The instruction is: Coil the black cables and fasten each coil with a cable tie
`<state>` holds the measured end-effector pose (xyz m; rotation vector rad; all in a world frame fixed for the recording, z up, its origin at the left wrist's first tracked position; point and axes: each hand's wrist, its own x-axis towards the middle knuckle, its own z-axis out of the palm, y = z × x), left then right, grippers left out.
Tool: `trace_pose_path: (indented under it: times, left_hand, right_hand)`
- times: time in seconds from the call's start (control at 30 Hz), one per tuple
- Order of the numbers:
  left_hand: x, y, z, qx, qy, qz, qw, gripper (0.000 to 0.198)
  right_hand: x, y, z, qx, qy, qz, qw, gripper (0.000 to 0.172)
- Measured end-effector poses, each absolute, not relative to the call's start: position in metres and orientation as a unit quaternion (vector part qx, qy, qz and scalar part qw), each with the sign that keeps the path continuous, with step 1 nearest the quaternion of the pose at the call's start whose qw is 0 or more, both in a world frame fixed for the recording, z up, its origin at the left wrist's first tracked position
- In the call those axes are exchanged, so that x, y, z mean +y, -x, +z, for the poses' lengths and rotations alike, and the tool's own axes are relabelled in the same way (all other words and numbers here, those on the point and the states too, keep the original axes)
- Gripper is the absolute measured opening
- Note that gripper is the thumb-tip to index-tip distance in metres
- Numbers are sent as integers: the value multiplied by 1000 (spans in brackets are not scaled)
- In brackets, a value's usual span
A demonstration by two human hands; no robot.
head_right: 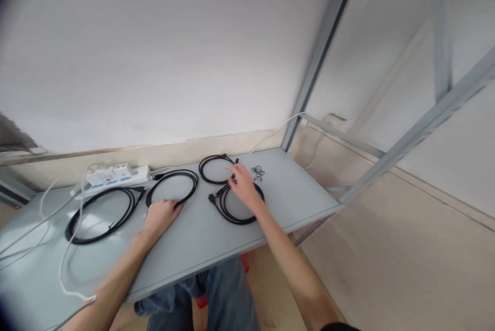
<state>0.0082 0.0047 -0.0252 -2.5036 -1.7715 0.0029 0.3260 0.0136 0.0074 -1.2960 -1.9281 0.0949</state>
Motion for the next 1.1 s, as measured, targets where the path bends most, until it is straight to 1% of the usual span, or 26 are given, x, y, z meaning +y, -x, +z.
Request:
trace_pose_path:
  times: [0.07, 0.13, 0.23, 0.37, 0.5, 0.63, 0.77, 0.93, 1.0, 1.1]
  left_hand:
    - [4, -8, -25, -574, 818, 0, 38, 48]
    - [5, -7, -25, -580, 814, -1, 32, 48]
    - [6, -5, -27, -580, 814, -8, 32, 47]
    - [6, -4, -27, -587, 809, 2, 26, 47]
    - [3, -6, -22, -595, 803, 6, 26, 46]
    - [0, -8, -16, -596, 803, 3, 15, 45]
    - [0, -8, -15, -597, 803, 6, 9, 44]
    - [1, -7, -16, -591, 807, 3, 6, 43]
    - [-1, -6, -14, -593, 805, -7, 9, 45]
    - [-5, -6, -10, -593, 805, -28, 6, 61]
  right_hand:
    - [20, -378, -7, -650, 604, 42, 459, 28]
    - [25, -417, -24, -604, 644, 58, 465, 26]
    - [28, -444, -41, -599, 655, 54, 458, 27]
    - [28, -445, -49, -598, 653, 46, 462, 29]
    - [27, -444, -50, -614, 638, 49, 461, 22]
    - [26, -444, -49, -618, 636, 49, 461, 19]
    - [14, -435, -35, -607, 622, 36, 494, 19]
    - [-5, -384, 10, -602, 542, 19, 586, 20]
    - [-6, -345, 30, -618, 497, 54, 607, 20]
    - [4, -272, 48, -669, 432, 179, 578, 17]
